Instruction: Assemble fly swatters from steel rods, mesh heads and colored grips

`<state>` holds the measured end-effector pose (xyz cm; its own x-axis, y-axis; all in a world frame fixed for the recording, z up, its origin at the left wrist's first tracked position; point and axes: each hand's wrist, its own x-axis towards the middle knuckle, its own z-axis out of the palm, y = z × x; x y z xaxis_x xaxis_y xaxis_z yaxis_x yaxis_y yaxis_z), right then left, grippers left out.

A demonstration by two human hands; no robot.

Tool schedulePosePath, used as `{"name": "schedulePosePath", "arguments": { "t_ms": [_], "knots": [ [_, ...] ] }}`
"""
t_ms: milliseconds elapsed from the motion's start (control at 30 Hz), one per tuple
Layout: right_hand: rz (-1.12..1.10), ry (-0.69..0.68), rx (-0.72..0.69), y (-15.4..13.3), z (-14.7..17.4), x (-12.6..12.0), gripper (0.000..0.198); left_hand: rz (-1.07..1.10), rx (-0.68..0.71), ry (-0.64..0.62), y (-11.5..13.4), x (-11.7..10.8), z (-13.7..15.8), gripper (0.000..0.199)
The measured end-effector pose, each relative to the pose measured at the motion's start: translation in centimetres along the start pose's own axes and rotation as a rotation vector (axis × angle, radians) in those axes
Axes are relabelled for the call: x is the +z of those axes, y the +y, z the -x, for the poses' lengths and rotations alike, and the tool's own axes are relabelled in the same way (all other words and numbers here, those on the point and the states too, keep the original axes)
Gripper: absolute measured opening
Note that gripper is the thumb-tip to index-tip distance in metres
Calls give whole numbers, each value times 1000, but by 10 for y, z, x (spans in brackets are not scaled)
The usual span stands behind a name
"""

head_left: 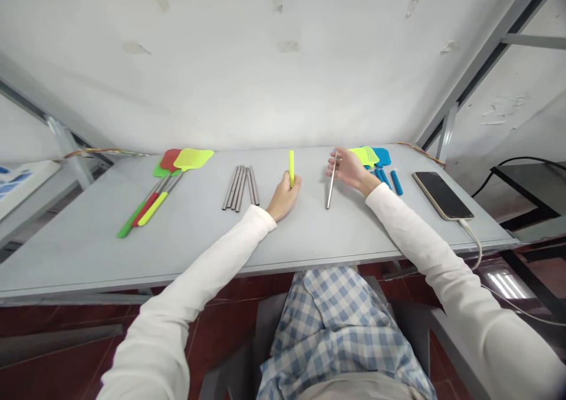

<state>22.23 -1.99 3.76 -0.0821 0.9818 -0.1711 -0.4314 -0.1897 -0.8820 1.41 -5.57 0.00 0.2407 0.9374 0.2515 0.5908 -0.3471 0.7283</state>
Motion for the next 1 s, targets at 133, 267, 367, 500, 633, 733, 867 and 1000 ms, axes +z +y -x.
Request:
{"name": "schedulePosePath", "arguments": {
  "t_ms": [133,267,367,500,633,733,867,1000],
  "knots": [
    [357,15,-142,31,-7,12,26,-231,-151,92,2,-8,0,25],
    [732,62,-420,43,-9,11,36,-362,-120,105,6,-13,1,29],
    [879,-57,-615,42,1,14,21,-386,-55,78,7,-12,3,27],
    [857,-202,-735,40,17,25,17,-370,33,-30,9,-8,7,29],
    [792,-178,-723,37,24,29,19,-328,158,-97,7,-6,8,35],
    [841,-73,-738,30,23,19,23,-297,291,-106,3,-5,7,43],
    [1170,86,-815,15,17,-6,22,-294,401,-253,0,-4,6,47],
    [1720,218,-819,8,18,-30,23,-380,491,-437,3,-4,7,44]
  ]
}}
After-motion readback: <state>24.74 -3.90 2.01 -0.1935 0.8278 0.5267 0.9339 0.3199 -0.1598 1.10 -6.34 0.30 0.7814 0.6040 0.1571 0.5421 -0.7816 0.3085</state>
